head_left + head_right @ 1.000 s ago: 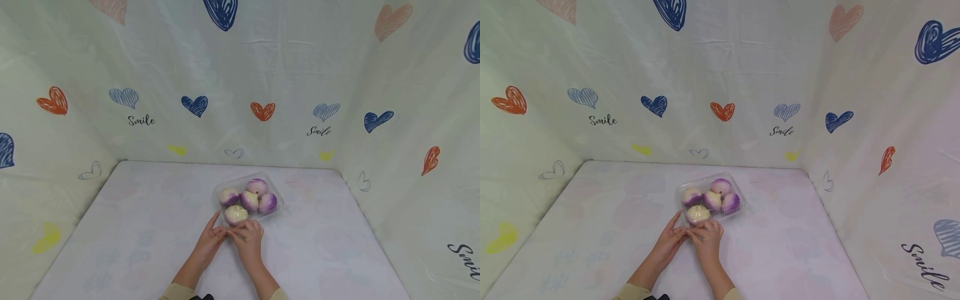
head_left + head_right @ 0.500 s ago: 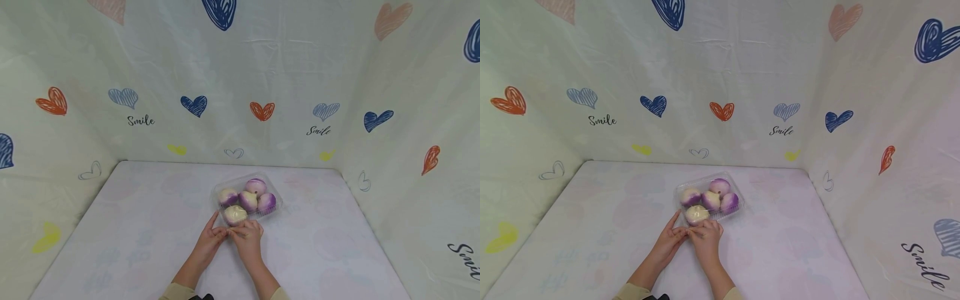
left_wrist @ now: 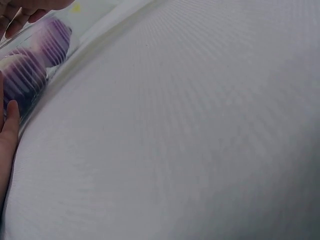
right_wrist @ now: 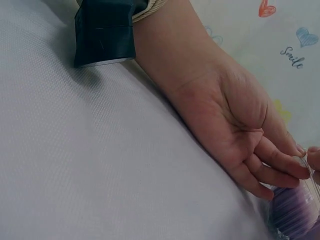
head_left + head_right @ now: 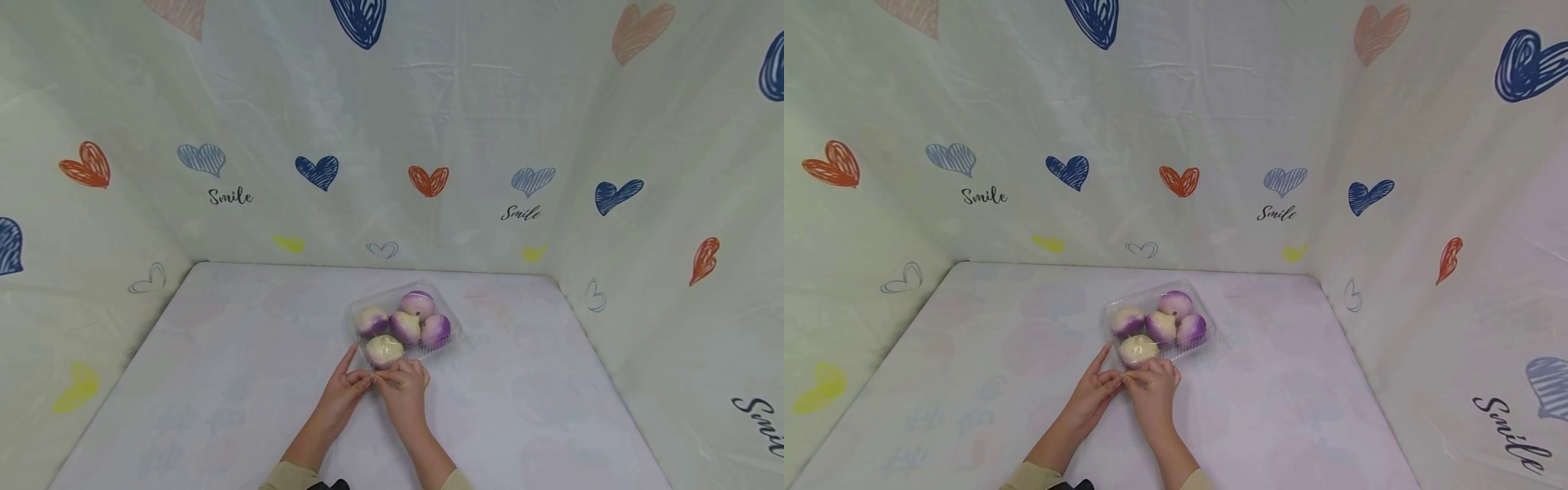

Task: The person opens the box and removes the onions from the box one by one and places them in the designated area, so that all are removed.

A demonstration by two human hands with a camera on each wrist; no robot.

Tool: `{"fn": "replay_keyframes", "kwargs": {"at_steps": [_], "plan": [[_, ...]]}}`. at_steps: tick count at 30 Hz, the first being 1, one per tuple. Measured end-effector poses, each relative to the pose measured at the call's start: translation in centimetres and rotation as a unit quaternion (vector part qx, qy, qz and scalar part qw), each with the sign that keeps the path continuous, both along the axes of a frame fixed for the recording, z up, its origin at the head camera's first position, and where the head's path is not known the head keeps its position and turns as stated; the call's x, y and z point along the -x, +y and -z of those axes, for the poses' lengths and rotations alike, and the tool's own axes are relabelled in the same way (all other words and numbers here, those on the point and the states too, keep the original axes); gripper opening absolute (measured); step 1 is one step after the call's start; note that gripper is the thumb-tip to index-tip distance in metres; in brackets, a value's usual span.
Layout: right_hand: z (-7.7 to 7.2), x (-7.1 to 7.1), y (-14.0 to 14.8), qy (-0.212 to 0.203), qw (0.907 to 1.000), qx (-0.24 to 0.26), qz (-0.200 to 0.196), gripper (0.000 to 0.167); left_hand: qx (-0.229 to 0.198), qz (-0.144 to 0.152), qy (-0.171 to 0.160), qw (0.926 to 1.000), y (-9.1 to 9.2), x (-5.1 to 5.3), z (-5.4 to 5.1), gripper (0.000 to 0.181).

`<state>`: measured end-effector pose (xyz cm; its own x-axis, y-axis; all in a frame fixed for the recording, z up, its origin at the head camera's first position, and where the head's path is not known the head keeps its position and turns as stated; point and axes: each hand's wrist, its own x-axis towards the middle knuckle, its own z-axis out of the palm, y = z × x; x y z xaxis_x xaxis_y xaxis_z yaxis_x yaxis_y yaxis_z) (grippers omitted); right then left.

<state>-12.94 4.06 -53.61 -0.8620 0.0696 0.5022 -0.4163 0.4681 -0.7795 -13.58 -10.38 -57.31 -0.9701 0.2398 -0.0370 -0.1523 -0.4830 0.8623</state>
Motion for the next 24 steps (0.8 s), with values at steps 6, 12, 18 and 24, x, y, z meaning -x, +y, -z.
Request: {"fn": "replay_keyframes", "kwargs": {"at_steps": [6,12,18,24], "plan": [[-0.4,-0.2,-0.1,-0.023,0.9997,0.0,0.011,0.012,0.003,0.0,0.026,0.9997,0.0,0.0,0.1,0.084],[-0.5,-0.2,-0.2,-0.036,0.9992,0.011,0.015,0.011,0.011,-0.011,-0.002,0.9999,0.1,-0.2,-0.3,0.082],[-0.3,-0.5,-0.2,-0.046,0.9989,0.004,-0.007,0.015,0.038,-0.027,-0.022,0.9986,-0.4,-0.5,-0.8,0.075],[-1.0,-0.7,0.2,-0.068,0.9964,0.036,-0.035,0.019,0.052,-0.027,-0.005,0.9983,-0.9,-0.6,-1.2,0.074]]}}
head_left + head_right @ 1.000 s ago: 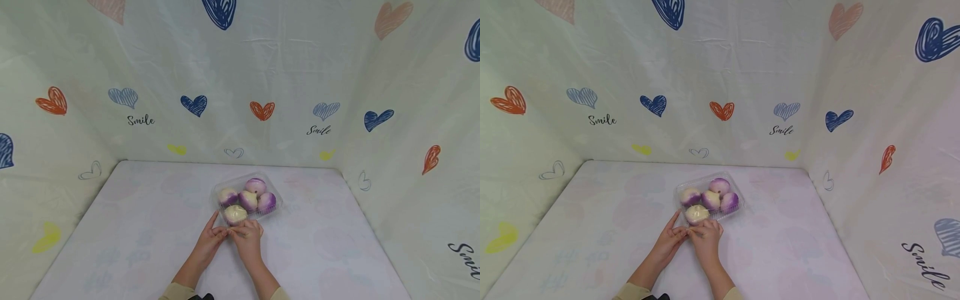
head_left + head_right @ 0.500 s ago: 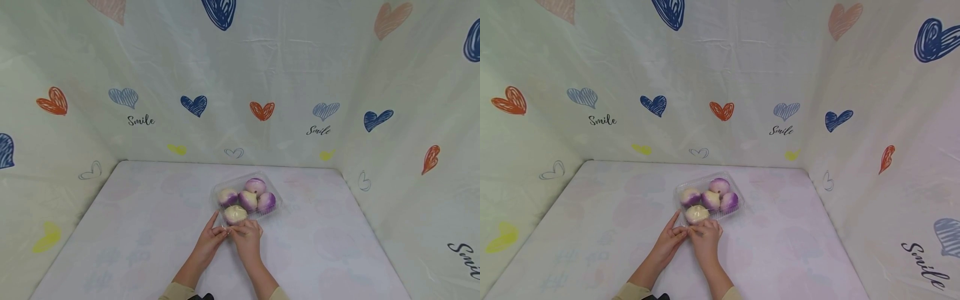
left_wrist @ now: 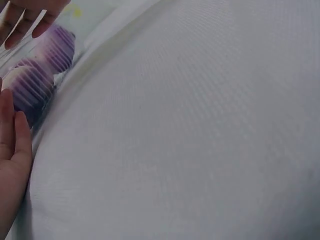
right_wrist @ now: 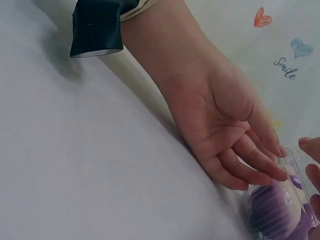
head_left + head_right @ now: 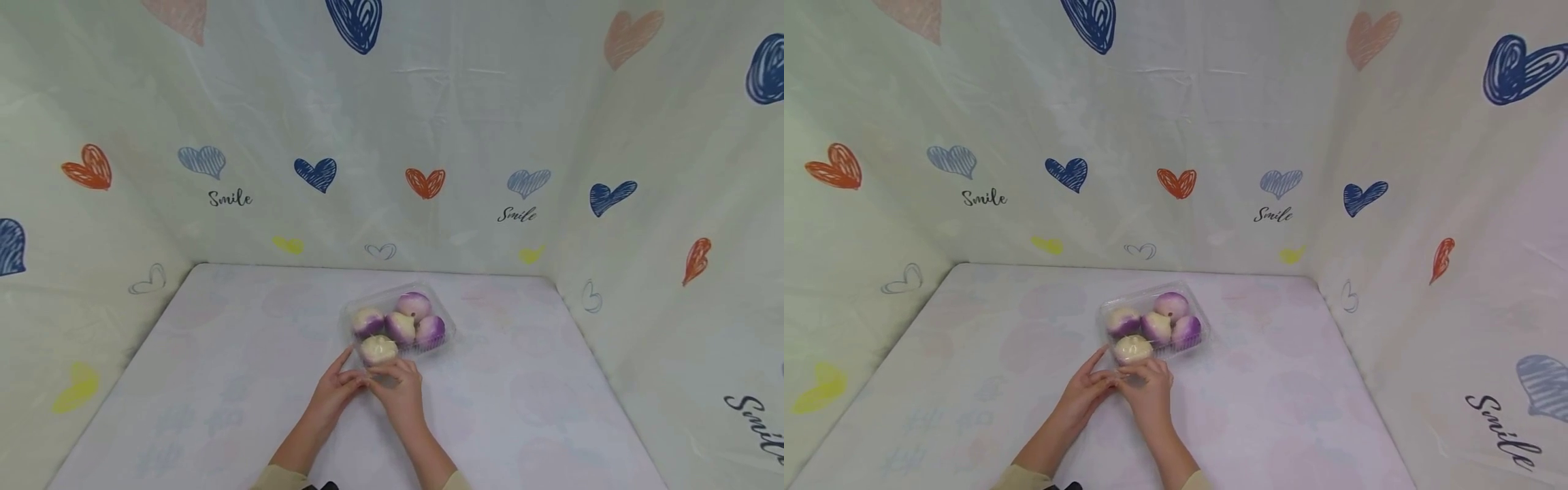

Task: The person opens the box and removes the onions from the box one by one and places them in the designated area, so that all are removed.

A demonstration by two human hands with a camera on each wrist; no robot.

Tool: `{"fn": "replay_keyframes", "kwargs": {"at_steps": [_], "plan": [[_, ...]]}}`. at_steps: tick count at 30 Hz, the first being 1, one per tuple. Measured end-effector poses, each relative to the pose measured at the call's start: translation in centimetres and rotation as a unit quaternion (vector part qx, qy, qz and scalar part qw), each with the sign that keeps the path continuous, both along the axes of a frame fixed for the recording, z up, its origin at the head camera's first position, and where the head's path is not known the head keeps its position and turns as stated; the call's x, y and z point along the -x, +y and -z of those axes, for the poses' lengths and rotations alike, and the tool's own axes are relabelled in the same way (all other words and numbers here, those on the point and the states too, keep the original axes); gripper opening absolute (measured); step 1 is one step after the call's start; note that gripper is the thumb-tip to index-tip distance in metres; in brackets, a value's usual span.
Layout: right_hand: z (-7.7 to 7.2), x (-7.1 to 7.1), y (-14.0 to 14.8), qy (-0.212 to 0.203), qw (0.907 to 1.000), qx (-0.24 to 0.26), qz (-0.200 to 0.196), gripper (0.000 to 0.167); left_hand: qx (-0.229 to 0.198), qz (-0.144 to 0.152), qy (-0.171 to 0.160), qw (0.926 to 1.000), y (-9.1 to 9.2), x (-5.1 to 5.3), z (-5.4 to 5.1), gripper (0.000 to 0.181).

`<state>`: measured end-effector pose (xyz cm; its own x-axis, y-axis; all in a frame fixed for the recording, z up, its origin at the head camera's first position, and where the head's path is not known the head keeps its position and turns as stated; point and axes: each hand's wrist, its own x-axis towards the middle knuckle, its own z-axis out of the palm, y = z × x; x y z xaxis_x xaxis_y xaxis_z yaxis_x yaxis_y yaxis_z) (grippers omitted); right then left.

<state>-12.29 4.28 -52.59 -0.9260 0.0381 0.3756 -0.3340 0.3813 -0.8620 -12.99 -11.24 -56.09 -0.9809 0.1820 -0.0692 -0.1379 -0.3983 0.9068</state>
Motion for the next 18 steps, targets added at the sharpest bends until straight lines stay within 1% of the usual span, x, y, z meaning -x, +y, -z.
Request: {"fn": "replay_keyframes", "kwargs": {"at_steps": [4,9,13,18], "plan": [[-0.5,-0.2,0.6,-0.008,0.9999,0.009,-0.011,0.02,0.016,-0.013,-0.02,0.9996,-0.4,-0.1,-0.3,0.075],[-1.3,-0.4,1.7,-0.04,0.9987,0.026,-0.016,0.017,0.042,-0.037,-0.035,0.9978,-1.1,-0.1,-0.8,0.073],[-1.5,-0.4,2.6,-0.06,0.9976,0.033,-0.013,0.014,0.051,-0.043,-0.034,0.9972,-1.8,0.0,-1.2,0.072],[-1.7,-0.4,3.6,-0.067,0.9973,0.03,-0.001,0.012,0.076,-0.057,-0.023,0.9952,-2.7,0.1,-1.8,0.07]]}}
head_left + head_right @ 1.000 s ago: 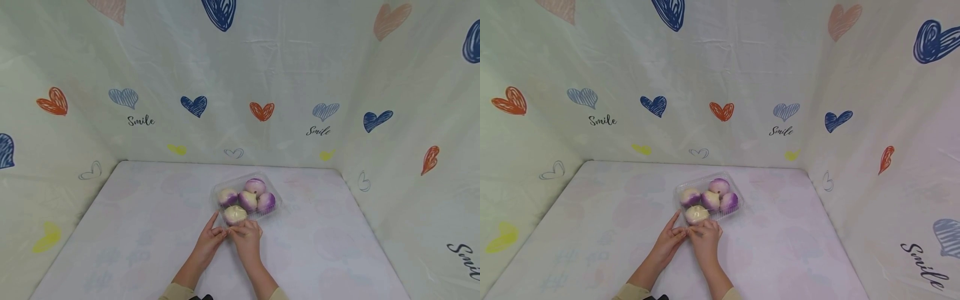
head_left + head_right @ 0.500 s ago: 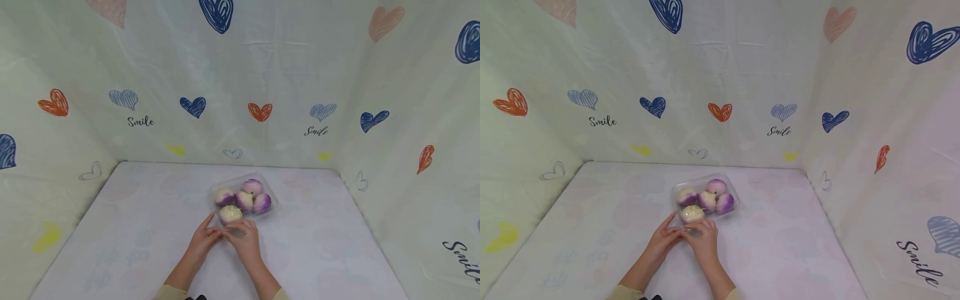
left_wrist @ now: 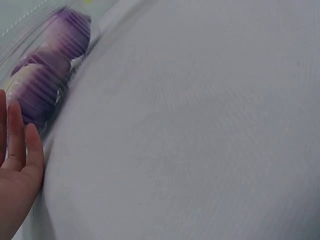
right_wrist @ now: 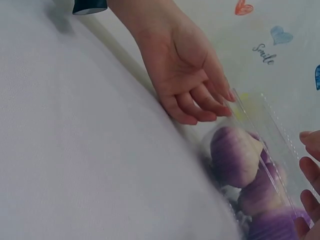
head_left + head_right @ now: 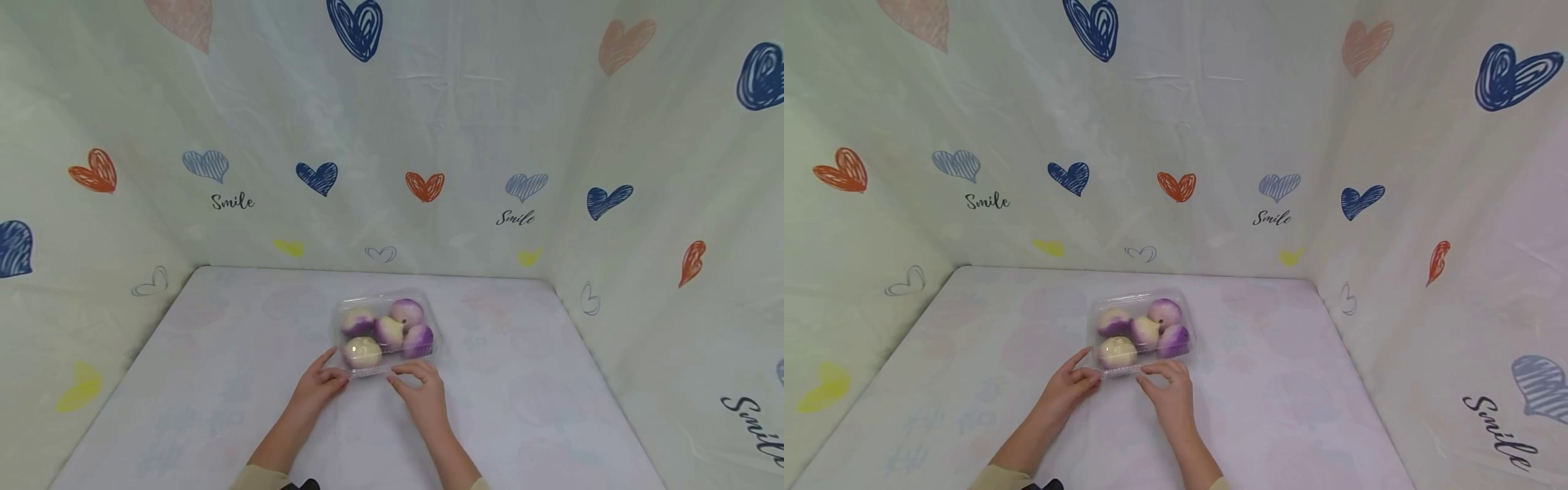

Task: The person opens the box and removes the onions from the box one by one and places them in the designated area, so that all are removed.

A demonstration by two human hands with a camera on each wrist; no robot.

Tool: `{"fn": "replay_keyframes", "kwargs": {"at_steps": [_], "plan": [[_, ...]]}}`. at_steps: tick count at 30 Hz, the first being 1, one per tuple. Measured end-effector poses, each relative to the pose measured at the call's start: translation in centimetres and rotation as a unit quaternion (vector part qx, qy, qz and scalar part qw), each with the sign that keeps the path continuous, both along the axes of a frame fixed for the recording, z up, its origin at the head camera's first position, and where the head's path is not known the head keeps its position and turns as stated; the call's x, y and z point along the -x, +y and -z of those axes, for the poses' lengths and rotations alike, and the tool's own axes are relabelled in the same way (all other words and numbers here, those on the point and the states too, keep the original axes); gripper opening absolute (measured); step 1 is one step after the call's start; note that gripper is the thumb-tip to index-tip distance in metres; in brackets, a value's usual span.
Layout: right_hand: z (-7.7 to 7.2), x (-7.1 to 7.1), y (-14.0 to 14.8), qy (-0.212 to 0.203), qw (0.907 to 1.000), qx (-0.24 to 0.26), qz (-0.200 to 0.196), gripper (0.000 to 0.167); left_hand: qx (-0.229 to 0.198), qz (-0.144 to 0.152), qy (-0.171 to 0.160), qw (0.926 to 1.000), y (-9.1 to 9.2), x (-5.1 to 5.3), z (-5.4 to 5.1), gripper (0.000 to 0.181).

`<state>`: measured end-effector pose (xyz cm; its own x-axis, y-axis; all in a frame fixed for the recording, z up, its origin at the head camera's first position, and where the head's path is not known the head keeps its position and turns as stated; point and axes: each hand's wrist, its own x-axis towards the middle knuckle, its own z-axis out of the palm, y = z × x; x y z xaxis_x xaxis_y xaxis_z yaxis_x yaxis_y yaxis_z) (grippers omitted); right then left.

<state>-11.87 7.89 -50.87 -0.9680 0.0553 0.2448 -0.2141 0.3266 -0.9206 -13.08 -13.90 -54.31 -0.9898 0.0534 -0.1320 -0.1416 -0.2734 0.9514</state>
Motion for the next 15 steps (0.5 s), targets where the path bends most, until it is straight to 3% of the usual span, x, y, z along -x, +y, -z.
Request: {"fn": "replay_keyframes", "kwargs": {"at_steps": [5,10,15], "plan": [[0.2,0.2,0.9,0.002,0.9999,-0.004,0.013,0.014,0.039,-0.017,-0.001,0.9991,-1.2,0.2,-0.3,0.07],[0.4,0.5,1.7,0.005,0.9998,-0.004,0.021,0.015,0.081,-0.026,0.019,0.9962,-2.4,0.7,-0.4,0.068],[0.5,0.7,2.3,-0.004,0.9998,-0.002,0.022,0.014,0.085,-0.037,0.031,0.9952,-3.5,1.3,-0.3,0.063]]}}
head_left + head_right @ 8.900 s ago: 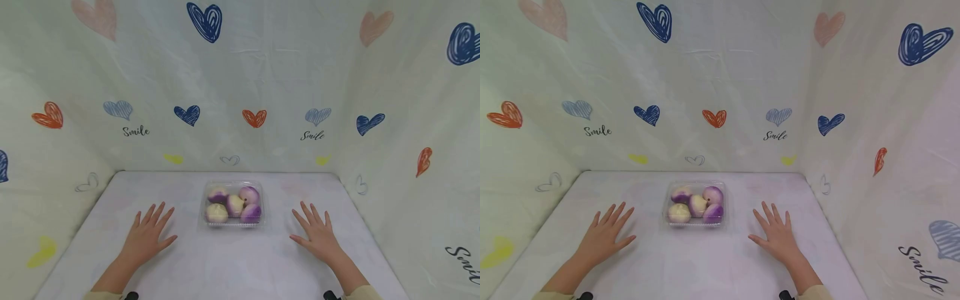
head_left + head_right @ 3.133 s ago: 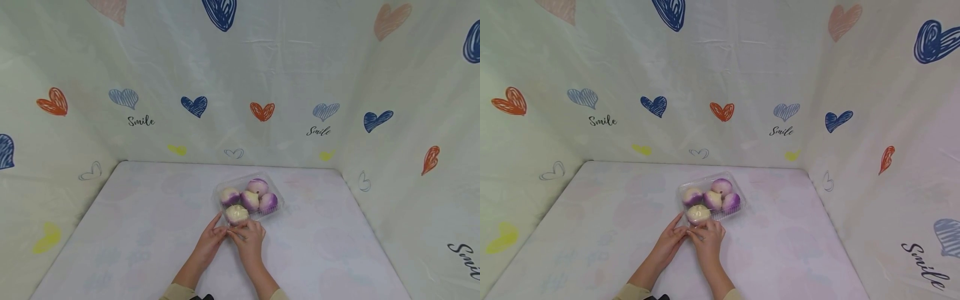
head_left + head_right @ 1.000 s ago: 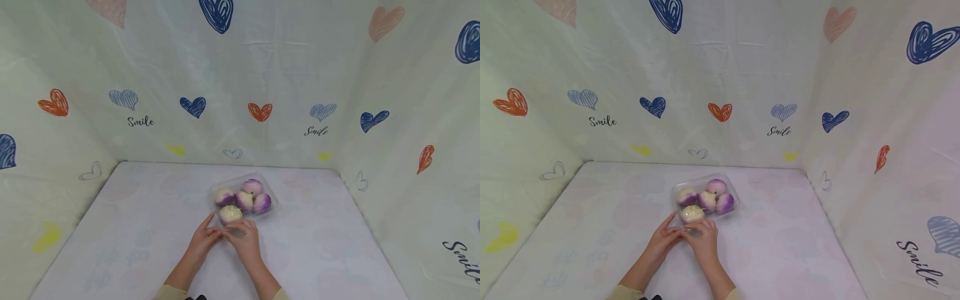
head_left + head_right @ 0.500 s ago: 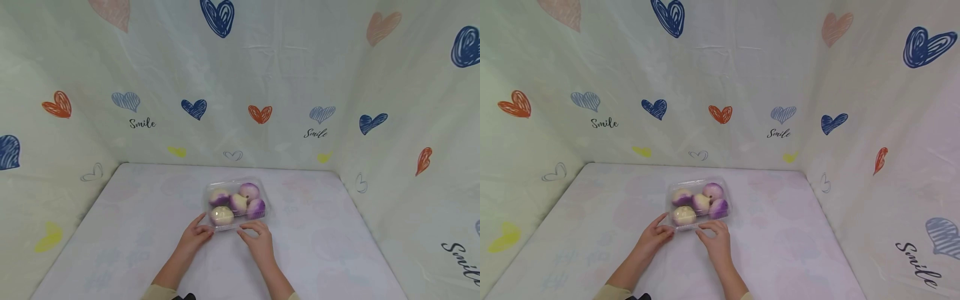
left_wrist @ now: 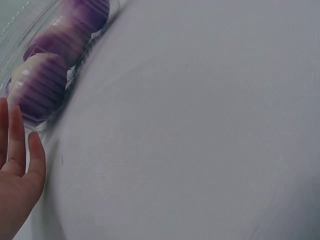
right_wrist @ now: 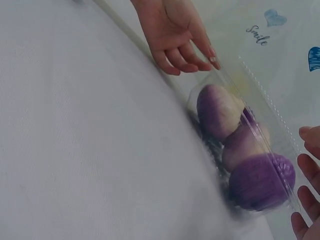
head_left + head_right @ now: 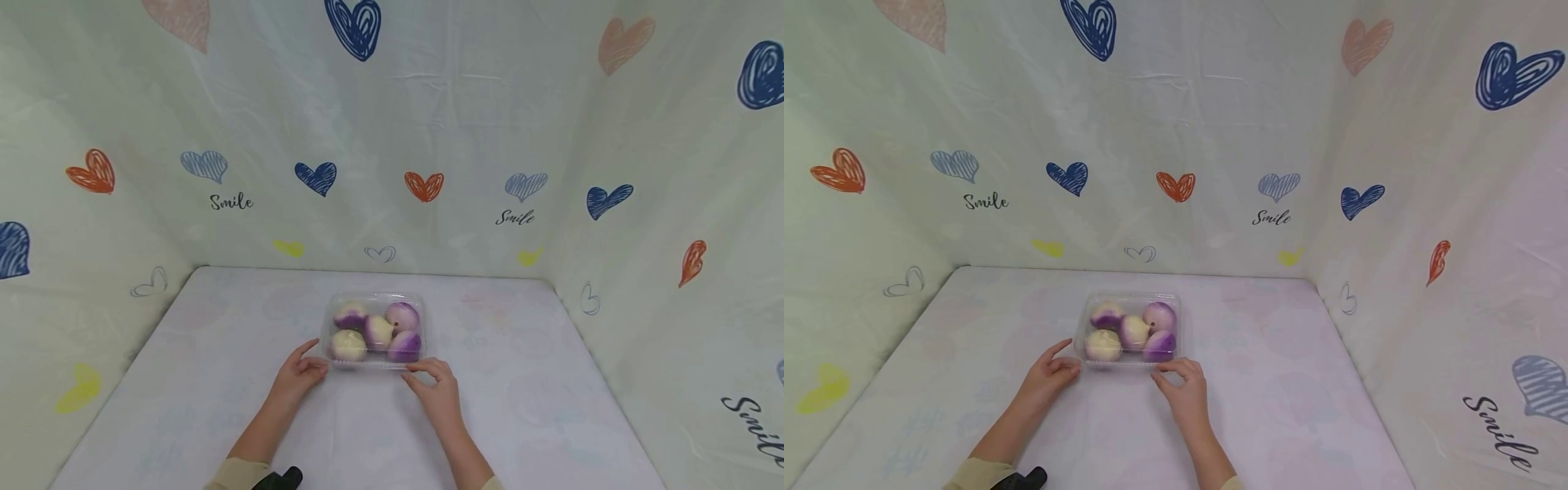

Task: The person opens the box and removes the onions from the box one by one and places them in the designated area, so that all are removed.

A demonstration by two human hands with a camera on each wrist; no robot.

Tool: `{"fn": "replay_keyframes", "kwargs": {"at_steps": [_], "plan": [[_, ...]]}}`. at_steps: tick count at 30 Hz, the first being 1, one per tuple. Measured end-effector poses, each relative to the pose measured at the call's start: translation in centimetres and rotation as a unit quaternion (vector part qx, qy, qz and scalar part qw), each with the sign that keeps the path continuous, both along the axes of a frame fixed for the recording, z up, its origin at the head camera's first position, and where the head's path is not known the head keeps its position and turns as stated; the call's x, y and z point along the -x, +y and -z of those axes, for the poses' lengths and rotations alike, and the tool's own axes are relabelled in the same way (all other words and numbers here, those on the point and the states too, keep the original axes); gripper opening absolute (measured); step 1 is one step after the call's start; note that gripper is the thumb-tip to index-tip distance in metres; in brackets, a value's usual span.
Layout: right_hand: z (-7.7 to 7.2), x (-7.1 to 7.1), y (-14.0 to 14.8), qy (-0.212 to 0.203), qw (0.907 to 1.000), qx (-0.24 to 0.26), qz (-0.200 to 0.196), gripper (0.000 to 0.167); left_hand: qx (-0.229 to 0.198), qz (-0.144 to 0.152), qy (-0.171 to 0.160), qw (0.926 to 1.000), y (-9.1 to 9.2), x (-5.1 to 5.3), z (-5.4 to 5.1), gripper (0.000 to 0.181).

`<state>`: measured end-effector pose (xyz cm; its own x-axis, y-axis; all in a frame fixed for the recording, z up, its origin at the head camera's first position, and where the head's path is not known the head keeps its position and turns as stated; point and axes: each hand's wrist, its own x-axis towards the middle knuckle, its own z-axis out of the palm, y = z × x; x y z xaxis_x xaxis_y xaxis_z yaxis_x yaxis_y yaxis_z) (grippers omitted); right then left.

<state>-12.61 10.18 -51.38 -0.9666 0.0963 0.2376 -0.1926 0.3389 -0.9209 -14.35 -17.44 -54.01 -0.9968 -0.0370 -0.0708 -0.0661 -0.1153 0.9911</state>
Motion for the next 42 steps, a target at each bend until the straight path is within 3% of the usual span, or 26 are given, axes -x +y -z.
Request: {"fn": "replay_keyframes", "kwargs": {"at_steps": [10,15,24,33,37,42], "plan": [[0.2,0.2,0.8,-0.004,1.0,0.006,-0.003,0.016,0.026,-0.008,-0.006,0.9996,-1.4,1.2,-0.3,0.062],[0.0,0.2,0.9,-0.021,0.9995,0.023,-0.007,0.017,0.009,-0.019,-0.005,0.9998,-1.7,1.5,-0.1,0.062],[-2.8,-0.9,0.0,-0.025,0.9991,0.014,-0.031,0.016,-0.001,-0.044,0.003,0.999,-1.7,1.6,-0.3,0.063],[0.7,0.4,0.0,0.021,0.9991,0.012,-0.035,0.015,-0.015,-0.04,-0.007,0.999,-1.8,0.8,-0.6,0.062],[1.0,0.5,-0.2,0.011,0.9983,0.028,-0.049,0.015,-0.022,-0.046,-0.029,0.9983,-1.7,0.2,-0.4,0.063],[0.8,0.4,-0.8,-0.007,0.9979,0.026,-0.058,0.015,-0.021,-0.045,-0.019,0.9986,-1.1,-0.4,-0.1,0.063]]}}
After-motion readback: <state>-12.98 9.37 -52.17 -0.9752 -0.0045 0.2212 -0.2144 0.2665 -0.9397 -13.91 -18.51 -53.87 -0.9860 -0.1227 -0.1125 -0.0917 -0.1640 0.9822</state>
